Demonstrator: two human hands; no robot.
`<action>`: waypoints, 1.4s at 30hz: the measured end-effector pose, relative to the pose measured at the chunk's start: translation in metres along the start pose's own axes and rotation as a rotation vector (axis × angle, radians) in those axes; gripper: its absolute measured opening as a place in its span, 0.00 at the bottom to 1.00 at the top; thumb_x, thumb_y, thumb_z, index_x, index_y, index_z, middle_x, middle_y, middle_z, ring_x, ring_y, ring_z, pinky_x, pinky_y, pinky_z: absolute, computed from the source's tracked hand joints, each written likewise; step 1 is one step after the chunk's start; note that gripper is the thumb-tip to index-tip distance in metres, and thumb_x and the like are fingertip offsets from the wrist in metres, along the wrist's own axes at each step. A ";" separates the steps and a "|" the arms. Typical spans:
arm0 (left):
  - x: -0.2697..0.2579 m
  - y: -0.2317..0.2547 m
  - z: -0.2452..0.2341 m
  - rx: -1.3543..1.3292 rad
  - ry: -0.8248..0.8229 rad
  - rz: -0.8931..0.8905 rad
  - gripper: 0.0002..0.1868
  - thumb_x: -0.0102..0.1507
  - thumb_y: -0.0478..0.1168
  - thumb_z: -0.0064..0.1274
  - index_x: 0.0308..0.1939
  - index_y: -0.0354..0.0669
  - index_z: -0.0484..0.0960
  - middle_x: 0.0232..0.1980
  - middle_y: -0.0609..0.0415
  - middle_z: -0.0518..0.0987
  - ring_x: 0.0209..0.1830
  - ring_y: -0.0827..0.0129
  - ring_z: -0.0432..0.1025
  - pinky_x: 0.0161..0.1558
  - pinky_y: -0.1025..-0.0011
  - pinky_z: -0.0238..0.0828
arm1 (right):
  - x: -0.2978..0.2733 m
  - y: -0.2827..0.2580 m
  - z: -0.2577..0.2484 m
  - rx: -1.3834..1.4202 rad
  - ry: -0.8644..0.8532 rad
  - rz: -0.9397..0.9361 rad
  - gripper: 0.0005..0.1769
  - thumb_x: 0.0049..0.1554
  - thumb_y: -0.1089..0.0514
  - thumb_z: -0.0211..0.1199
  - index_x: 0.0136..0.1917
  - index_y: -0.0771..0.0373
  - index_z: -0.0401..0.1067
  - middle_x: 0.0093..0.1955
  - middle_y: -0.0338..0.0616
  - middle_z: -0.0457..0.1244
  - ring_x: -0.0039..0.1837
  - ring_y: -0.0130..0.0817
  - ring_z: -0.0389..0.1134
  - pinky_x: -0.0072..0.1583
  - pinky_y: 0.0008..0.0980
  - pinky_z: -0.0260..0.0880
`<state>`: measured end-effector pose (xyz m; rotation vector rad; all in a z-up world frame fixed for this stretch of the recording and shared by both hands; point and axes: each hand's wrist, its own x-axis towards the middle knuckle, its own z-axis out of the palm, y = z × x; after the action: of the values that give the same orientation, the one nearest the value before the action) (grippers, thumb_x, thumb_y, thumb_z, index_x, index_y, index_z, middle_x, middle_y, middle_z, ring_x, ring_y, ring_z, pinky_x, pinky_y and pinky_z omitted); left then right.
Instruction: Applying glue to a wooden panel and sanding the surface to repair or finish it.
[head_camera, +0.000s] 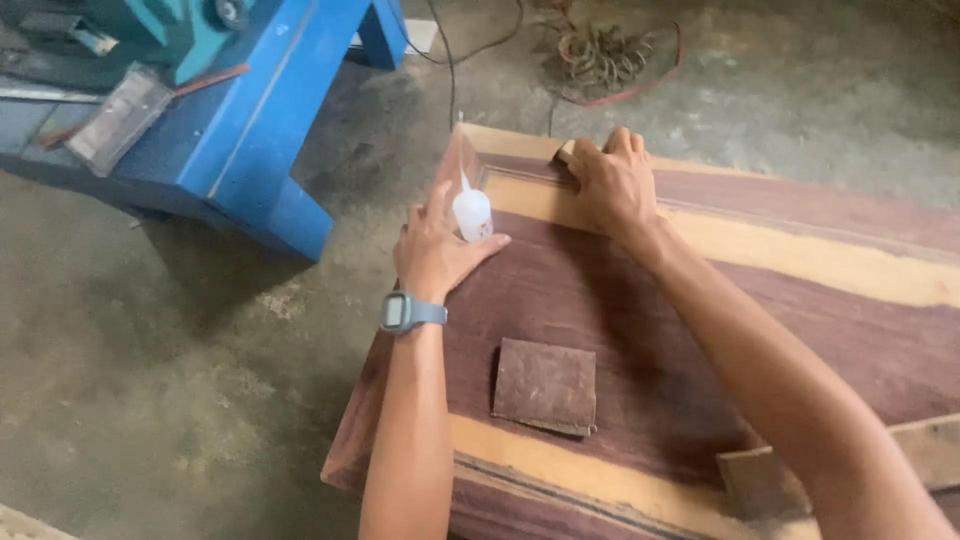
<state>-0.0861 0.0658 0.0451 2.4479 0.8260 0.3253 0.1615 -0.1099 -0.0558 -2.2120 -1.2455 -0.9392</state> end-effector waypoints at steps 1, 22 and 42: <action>-0.004 -0.003 0.000 -0.031 -0.009 -0.049 0.59 0.46 0.68 0.73 0.76 0.59 0.62 0.65 0.34 0.70 0.61 0.27 0.70 0.56 0.39 0.69 | -0.002 -0.002 0.008 0.031 -0.025 0.002 0.15 0.60 0.42 0.64 0.40 0.52 0.69 0.40 0.47 0.55 0.46 0.52 0.62 0.49 0.43 0.64; -0.011 -0.005 -0.004 -0.048 -0.031 -0.071 0.61 0.46 0.71 0.73 0.76 0.60 0.59 0.65 0.27 0.70 0.63 0.27 0.69 0.60 0.37 0.66 | -0.018 -0.061 -0.085 0.245 -0.266 -0.129 0.10 0.58 0.54 0.58 0.41 0.57 0.78 0.41 0.49 0.57 0.46 0.53 0.61 0.45 0.49 0.66; -0.011 0.012 -0.020 -0.061 -0.057 -0.098 0.59 0.52 0.65 0.72 0.80 0.61 0.54 0.69 0.29 0.66 0.68 0.28 0.65 0.65 0.36 0.61 | -0.023 -0.050 -0.060 0.098 -0.357 -0.102 0.08 0.53 0.46 0.65 0.39 0.48 0.80 0.43 0.43 0.62 0.49 0.46 0.64 0.51 0.45 0.65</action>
<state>-0.0967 0.0587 0.0679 2.3397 0.8949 0.2393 0.0886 -0.1372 -0.0302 -2.3225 -1.5371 -0.5165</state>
